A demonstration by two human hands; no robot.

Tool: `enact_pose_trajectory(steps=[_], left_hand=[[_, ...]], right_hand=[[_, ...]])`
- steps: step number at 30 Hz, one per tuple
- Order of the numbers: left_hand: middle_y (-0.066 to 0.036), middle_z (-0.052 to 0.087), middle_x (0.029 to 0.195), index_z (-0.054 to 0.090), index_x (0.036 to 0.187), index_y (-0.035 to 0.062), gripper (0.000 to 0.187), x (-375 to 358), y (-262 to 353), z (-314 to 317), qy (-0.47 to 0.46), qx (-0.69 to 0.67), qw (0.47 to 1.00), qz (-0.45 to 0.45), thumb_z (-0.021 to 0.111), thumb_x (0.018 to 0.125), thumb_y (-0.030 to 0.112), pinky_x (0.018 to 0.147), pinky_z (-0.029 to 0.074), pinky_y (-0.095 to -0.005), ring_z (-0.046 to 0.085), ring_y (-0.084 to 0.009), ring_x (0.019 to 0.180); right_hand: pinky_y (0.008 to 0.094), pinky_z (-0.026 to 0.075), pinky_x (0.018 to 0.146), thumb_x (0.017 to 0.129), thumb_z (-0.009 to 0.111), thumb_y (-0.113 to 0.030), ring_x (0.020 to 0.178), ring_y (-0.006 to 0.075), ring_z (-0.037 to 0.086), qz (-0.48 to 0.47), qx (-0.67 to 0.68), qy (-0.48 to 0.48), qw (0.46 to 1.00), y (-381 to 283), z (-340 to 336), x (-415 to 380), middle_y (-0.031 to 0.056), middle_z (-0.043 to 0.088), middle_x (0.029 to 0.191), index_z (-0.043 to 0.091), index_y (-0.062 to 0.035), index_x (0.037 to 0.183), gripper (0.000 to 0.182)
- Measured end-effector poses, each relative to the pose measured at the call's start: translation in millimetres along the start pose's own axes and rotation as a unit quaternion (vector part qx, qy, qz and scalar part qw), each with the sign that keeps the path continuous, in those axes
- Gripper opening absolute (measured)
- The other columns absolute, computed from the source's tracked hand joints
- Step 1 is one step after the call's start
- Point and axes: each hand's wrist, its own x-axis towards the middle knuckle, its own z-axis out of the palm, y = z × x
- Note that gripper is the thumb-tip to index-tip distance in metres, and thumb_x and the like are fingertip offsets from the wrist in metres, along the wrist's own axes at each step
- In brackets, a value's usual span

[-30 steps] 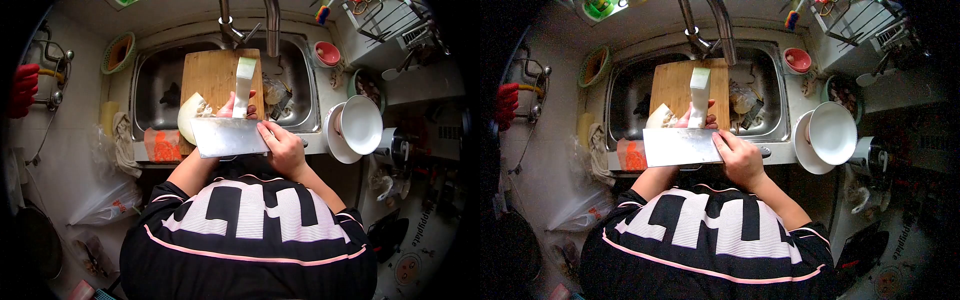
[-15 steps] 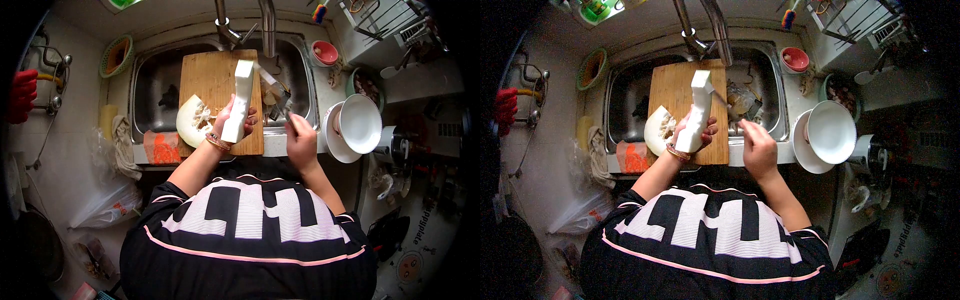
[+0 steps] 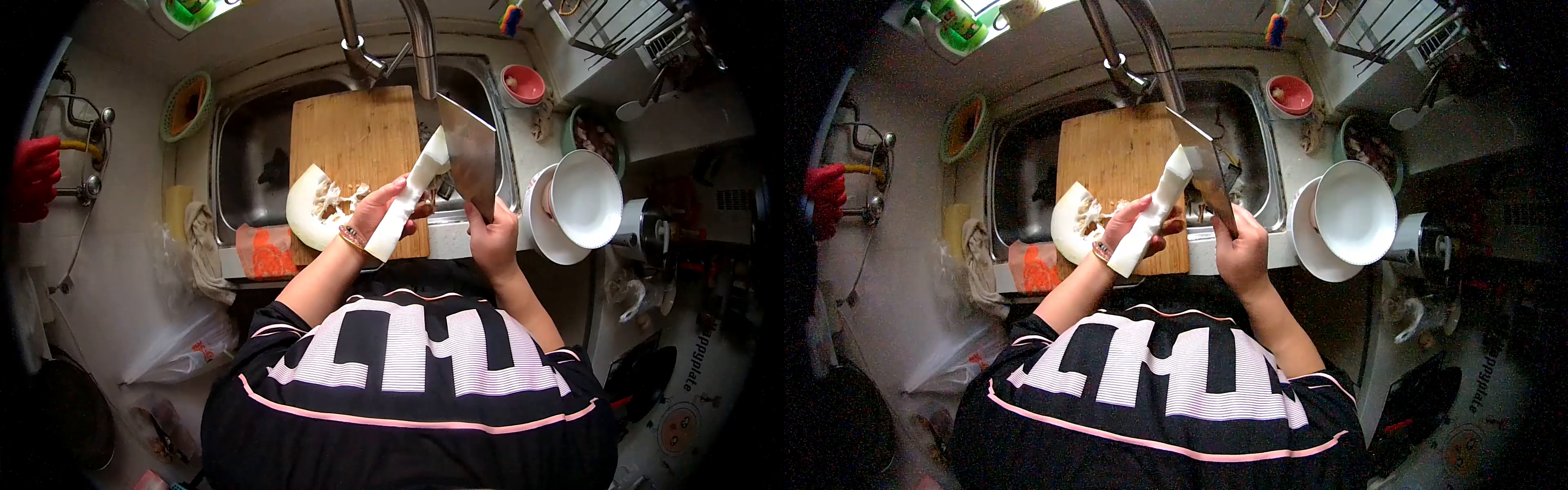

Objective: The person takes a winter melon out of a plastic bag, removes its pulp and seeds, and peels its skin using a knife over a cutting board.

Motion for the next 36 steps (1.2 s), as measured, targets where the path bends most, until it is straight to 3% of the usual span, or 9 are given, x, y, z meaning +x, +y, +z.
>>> enact_pose_trajectory(steps=[14, 17, 21, 24, 26, 28, 31, 33, 36], left_hand=[[-0.010, 0.065, 0.110, 0.056, 0.117, -0.0018, 0.037, -2, 8, 40, 0.088, 0.418, 0.903, -0.050, 0.063, 0.090, 0.022, 0.087, 0.048, -0.0307, 0.061, -0.0176, 0.100], [-0.013, 0.060, 0.121, 0.052, 0.124, -0.0008, 0.040, -4, 3, 32, 0.099, 0.492, 0.862, 0.076, 0.062, 0.090, 0.018, 0.092, 0.047, -0.0317, 0.058, -0.0177, 0.107], [-0.011, 0.049, 0.135, 0.041, 0.137, 0.0044, 0.048, -10, 11, -39, -0.176, 0.362, 0.897, 0.183, 0.051, 0.094, 0.025, 0.102, 0.040, -0.0338, 0.050, -0.0212, 0.121], [-0.009, 0.051, 0.133, 0.046, 0.133, 0.0069, 0.045, -7, 3, -44, -0.019, 0.642, 0.726, 0.246, 0.052, 0.094, 0.028, 0.101, 0.040, -0.0342, 0.051, -0.0206, 0.120], [-0.007, 0.054, 0.129, 0.050, 0.129, 0.0076, 0.040, -16, -4, -20, 0.007, 0.626, 0.734, 0.262, 0.052, 0.093, 0.026, 0.100, 0.040, -0.0347, 0.053, -0.0201, 0.117], [-0.006, 0.057, 0.124, 0.054, 0.125, 0.0084, 0.036, -16, -8, 2, 0.023, 0.782, 0.555, 0.284, 0.052, 0.092, 0.024, 0.098, 0.042, -0.0348, 0.054, -0.0195, 0.113], [-0.004, 0.059, 0.117, 0.056, 0.121, 0.0096, 0.033, -3, -14, 13, 0.011, 0.963, -0.017, 0.268, 0.054, 0.090, 0.020, 0.092, 0.046, -0.0339, 0.057, -0.0188, 0.106], [-0.005, 0.060, 0.113, 0.057, 0.119, 0.0103, 0.032, 3, -15, 13, -0.013, 0.928, -0.253, 0.272, 0.055, 0.088, 0.019, 0.087, 0.048, -0.0325, 0.059, -0.0189, 0.101], [-0.005, 0.061, 0.105, 0.060, 0.109, 0.0100, 0.023, 6, -17, 16, -0.005, 0.903, -0.294, 0.313, 0.057, 0.087, 0.017, 0.076, 0.049, -0.0314, 0.060, -0.0182, 0.092]], right_hand=[[0.0375, 0.053, 0.077, 0.081, 0.058, 0.001, 0.088, 0.0339, 0.065, -0.136, -0.094, -0.010, 0.986, -9, -5, 18, 0.0180, 0.065, 0.102, 0.064, -0.0005, 0.108, 0.028], [0.0373, 0.054, 0.074, 0.076, 0.057, 0.000, 0.086, 0.0315, 0.066, -0.215, -0.171, -0.039, 0.961, -14, -8, 18, 0.0151, 0.065, 0.103, 0.065, -0.0028, 0.108, 0.034], [0.0365, 0.054, 0.070, 0.076, 0.055, -0.007, 0.083, 0.0285, 0.067, -0.272, -0.218, -0.049, 0.936, -13, 1, 16, 0.0140, 0.064, 0.106, 0.065, -0.0034, 0.109, 0.035], [0.0365, 0.054, 0.071, 0.077, 0.054, -0.008, 0.083, 0.0287, 0.067, -0.268, -0.220, -0.053, 0.937, -17, 7, 15, 0.0146, 0.064, 0.107, 0.064, -0.0019, 0.110, 0.034], [0.0363, 0.054, 0.070, 0.078, 0.054, -0.008, 0.083, 0.0287, 0.067, -0.272, -0.220, -0.055, 0.935, -19, 9, 14, 0.0148, 0.063, 0.107, 0.063, -0.0004, 0.110, 0.035], [0.0361, 0.054, 0.071, 0.078, 0.054, -0.008, 0.084, 0.0285, 0.067, -0.270, -0.224, -0.052, 0.935, -21, 11, 14, 0.0150, 0.063, 0.107, 0.063, 0.0008, 0.111, 0.035], [0.0363, 0.055, 0.071, 0.076, 0.054, -0.004, 0.084, 0.0291, 0.066, -0.253, -0.224, -0.048, 0.940, -25, 10, 14, 0.0148, 0.063, 0.106, 0.062, 0.0014, 0.111, 0.036], [0.0372, 0.055, 0.071, 0.072, 0.055, 0.004, 0.082, 0.0305, 0.066, -0.237, -0.205, -0.053, 0.948, -24, 10, 15, 0.0144, 0.063, 0.106, 0.063, 0.0007, 0.111, 0.040], [0.0369, 0.055, 0.071, 0.072, 0.054, 0.004, 0.083, 0.0310, 0.066, -0.222, -0.208, -0.056, 0.951, -26, 8, 14, 0.0145, 0.063, 0.105, 0.063, 0.0008, 0.111, 0.040]])
